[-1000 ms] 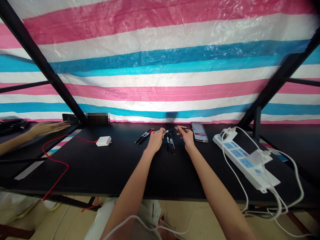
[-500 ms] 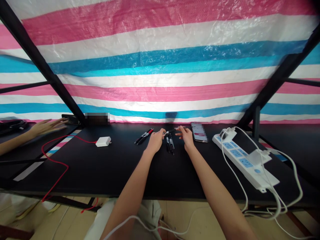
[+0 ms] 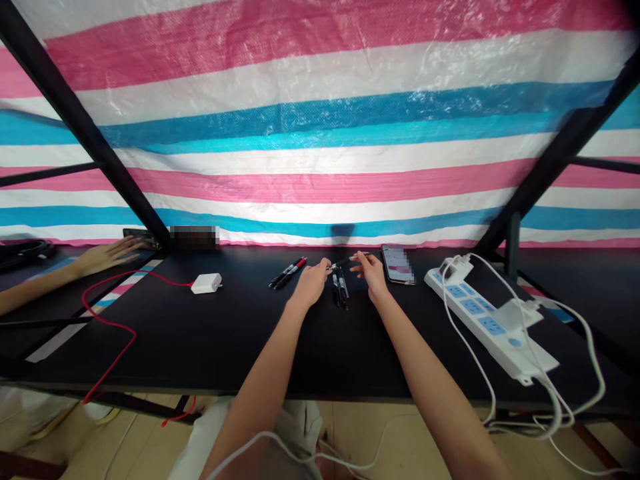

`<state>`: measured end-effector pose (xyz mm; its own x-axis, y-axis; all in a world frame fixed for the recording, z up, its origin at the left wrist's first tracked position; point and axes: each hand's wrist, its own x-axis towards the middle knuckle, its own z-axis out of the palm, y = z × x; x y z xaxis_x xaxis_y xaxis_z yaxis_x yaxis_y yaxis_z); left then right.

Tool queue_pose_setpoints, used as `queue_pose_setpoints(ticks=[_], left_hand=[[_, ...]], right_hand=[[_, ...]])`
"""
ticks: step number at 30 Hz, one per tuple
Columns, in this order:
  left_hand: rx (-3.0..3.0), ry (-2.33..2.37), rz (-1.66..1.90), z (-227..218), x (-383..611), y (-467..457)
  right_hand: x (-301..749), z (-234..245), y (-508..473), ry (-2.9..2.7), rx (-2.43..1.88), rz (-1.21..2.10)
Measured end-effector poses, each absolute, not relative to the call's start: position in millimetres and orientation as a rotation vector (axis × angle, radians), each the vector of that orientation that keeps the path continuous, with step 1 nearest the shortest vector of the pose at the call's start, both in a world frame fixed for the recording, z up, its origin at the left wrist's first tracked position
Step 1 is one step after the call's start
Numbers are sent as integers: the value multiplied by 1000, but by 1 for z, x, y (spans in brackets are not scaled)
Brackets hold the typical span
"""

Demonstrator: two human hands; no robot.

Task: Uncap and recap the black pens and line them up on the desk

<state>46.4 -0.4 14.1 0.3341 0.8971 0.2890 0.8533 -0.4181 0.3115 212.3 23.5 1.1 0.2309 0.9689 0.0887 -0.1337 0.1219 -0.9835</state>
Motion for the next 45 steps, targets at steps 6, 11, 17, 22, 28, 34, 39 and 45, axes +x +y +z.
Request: queue_pose_setpoints(ticks=[6,11,17,22,28,34,39,45], left_hand=[[2565,1620,649,14,46,0],[2595,1618,662,12,46,1],[2603,1590,694,13,45,1],[2562,1576,704,15,45,-1],[2568,1549,727,14,46,-1],[2563,1562,772,13,47,0],[2498,1582,883,14,45,1],[2409,1685,960,13,41,5]], right_hand=[[212,1,24,-1014,-1141,1015],[213,2,23,-1004,-1120,1015],[212,3,23,-1001,-1102,999],[213,2,24,-1002,-1112,991],[211,0,24,-1139,-1134,1018],[208,4,21,-1341,-1140,993],[213,6,15,-1653,-1646,511],[206,3,8,-1927,-1992,397]])
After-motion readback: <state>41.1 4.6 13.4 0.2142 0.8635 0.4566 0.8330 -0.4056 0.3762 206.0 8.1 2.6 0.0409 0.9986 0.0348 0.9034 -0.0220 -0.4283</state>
